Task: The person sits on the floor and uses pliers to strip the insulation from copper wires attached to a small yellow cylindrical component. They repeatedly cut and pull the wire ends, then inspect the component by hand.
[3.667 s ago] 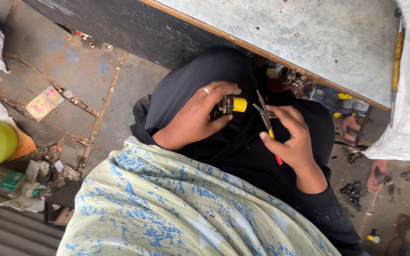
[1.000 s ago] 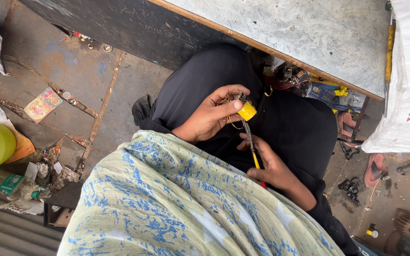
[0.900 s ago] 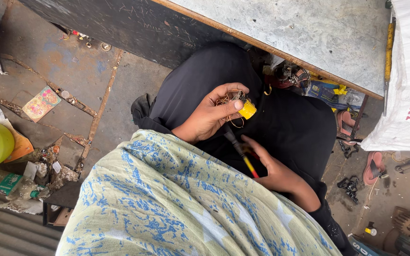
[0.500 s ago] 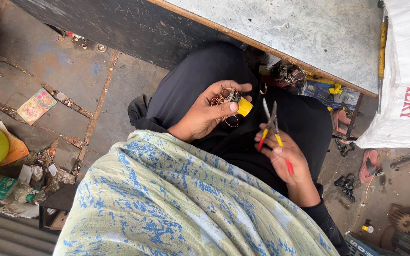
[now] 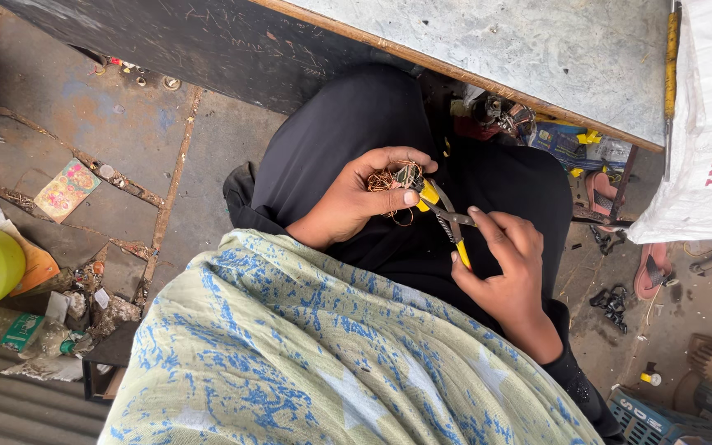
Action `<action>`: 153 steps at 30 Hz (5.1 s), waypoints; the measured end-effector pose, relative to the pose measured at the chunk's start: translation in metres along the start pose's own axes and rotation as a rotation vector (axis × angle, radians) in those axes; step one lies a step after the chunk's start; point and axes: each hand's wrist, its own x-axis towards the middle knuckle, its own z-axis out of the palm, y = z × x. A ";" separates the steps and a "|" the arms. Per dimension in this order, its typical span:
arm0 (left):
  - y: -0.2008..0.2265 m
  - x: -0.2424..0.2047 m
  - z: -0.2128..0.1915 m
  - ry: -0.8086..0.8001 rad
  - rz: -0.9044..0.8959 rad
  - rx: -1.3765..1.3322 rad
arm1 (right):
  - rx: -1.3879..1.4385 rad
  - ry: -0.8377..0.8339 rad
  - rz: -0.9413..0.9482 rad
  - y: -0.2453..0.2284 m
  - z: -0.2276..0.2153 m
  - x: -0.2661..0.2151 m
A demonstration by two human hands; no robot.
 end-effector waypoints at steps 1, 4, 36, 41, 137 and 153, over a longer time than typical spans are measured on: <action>0.001 0.000 0.000 -0.003 0.000 0.020 | -0.032 -0.016 -0.010 -0.003 -0.003 0.001; 0.004 0.000 -0.001 -0.004 0.002 0.097 | -0.100 -0.065 -0.022 -0.011 -0.012 0.005; -0.010 0.003 0.000 0.152 -0.006 0.238 | -0.467 -0.234 -0.163 -0.018 -0.046 0.029; -0.008 0.004 0.001 0.186 -0.053 0.114 | -0.465 -0.188 -0.190 -0.015 -0.041 0.028; -0.016 0.007 0.002 0.133 0.155 0.339 | 0.581 -0.038 0.146 0.005 0.053 0.075; -0.011 0.003 -0.001 0.150 0.136 0.343 | 0.425 0.113 0.014 -0.006 0.056 0.070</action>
